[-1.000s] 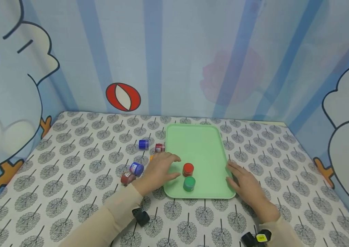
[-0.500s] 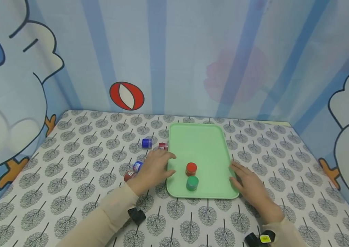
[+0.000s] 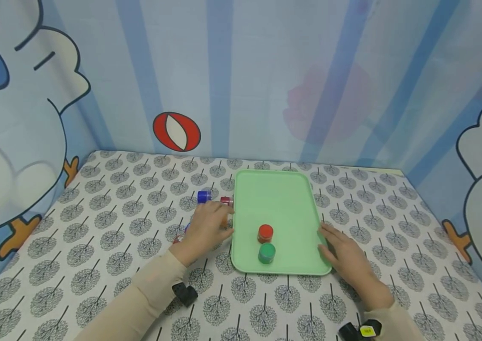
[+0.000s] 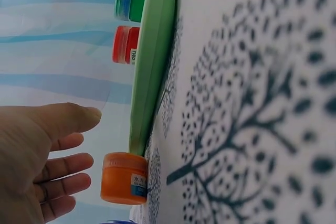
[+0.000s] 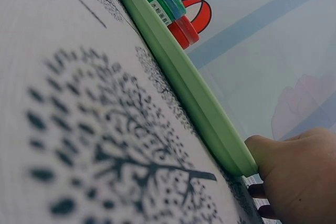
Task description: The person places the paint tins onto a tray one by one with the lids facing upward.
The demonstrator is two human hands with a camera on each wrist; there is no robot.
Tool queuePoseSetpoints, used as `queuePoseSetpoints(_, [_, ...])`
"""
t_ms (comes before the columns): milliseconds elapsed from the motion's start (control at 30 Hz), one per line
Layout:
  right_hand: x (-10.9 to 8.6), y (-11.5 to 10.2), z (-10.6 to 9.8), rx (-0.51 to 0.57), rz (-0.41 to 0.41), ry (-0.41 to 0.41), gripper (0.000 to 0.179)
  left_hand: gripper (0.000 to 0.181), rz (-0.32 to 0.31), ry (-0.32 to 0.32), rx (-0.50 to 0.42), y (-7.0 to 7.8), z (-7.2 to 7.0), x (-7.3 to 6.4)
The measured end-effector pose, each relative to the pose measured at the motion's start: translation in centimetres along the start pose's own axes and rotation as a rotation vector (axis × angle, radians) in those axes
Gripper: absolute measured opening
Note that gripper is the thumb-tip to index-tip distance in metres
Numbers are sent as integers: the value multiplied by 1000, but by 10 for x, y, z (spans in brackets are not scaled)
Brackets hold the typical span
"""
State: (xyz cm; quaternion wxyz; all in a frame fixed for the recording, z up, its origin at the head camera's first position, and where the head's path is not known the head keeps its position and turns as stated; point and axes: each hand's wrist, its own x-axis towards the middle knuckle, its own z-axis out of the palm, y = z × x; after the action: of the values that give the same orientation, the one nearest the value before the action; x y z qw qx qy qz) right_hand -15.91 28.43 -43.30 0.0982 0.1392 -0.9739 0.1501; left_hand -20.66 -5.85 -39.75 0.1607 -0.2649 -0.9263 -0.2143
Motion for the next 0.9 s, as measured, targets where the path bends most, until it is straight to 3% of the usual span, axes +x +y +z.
queuePoseSetpoints(433, [1,0,-1,-8,11,-6,49,42,-96,-66,22,-13,0,3])
queuePoseSetpoints(700, [1,1,-3,-7,23,-4,48,39,-69,-76,73,-21,1,7])
queuePoseSetpoints(900, [-1,0,-1,16,25,-16,49,37,-75,-128,87,-23,3,5])
